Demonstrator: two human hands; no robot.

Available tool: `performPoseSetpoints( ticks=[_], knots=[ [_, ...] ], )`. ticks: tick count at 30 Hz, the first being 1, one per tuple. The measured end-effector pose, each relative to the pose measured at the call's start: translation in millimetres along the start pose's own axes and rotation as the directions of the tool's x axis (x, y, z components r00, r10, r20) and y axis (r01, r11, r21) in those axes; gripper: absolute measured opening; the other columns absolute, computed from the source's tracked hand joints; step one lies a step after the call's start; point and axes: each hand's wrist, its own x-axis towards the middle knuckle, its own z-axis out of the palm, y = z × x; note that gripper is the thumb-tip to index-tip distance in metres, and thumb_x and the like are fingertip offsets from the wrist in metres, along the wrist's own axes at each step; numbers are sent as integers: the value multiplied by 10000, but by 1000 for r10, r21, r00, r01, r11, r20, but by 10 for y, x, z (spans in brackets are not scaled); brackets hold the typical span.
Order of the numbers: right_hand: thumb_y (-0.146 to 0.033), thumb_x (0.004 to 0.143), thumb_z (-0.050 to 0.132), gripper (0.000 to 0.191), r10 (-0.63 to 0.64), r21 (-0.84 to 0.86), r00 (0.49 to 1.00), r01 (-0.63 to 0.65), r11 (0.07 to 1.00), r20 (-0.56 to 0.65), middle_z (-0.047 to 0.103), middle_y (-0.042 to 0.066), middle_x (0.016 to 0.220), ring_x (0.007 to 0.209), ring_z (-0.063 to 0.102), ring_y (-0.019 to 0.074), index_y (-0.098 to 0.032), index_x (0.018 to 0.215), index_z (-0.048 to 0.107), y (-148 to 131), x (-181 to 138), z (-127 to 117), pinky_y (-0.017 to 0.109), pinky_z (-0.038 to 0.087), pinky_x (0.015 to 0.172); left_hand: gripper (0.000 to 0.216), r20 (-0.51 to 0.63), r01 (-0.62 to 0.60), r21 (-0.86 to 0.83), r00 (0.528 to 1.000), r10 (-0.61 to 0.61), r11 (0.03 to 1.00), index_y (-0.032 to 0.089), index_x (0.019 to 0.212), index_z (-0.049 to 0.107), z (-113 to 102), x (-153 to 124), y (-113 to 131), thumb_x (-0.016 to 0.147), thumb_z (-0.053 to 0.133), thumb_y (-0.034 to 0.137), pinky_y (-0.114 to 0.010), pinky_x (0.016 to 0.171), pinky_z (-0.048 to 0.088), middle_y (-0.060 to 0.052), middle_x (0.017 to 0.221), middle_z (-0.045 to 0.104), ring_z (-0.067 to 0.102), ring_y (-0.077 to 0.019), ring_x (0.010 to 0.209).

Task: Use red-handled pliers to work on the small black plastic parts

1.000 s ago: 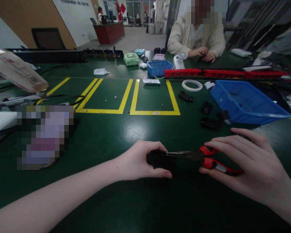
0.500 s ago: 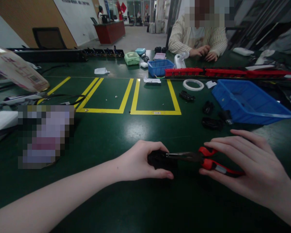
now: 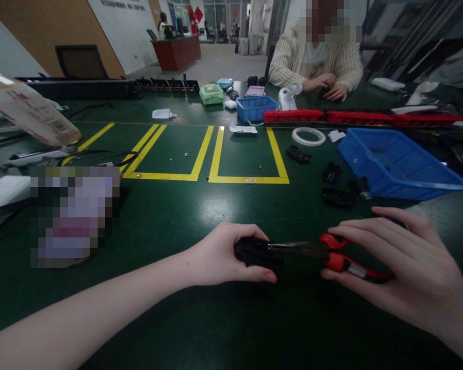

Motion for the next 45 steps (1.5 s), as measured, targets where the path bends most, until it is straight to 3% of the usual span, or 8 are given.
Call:
performPoseSetpoints(
  ticks=[5,10,16,32,45],
  knots=[
    [-447,910,608,330,45,75,999,-46,996,15,732,59,948,827,700,236,-215,1139,557,-28,-20,66,501,468,931,389,-9,-13,3,1000,13,1000,130,1016,669,4,10,-21,741,849,339,-202,580,452,11,811,677,617,-114,682],
    [-441,871,663,380,-23,86,998,18,996,60,732,46,956,838,705,224,-209,1154,558,30,-33,106,461,474,930,380,1,-20,1,1000,20,1000,114,1014,671,3,14,-9,742,847,312,-188,547,430,14,791,665,592,-99,646],
    [-456,908,608,327,20,106,999,-25,994,49,733,41,937,819,702,220,-216,1124,555,16,-10,82,462,486,907,371,-4,-8,-28,1000,8,1000,121,999,667,12,7,-16,739,848,313,-189,558,445,16,789,669,605,-103,657],
    [-458,927,584,334,0,104,1000,-3,995,24,710,75,902,800,678,214,-159,1077,579,9,25,78,446,432,942,364,-4,-30,-12,1000,30,999,119,1009,669,1,15,-14,744,847,293,-196,595,475,9,834,685,628,-110,702],
    [-418,910,606,328,-51,15,999,51,999,16,699,93,907,798,671,226,-143,1086,588,-17,17,66,454,470,915,342,-3,-57,22,998,57,998,127,986,668,8,11,-5,744,848,288,-169,556,434,34,794,654,587,-83,654]
  ],
)
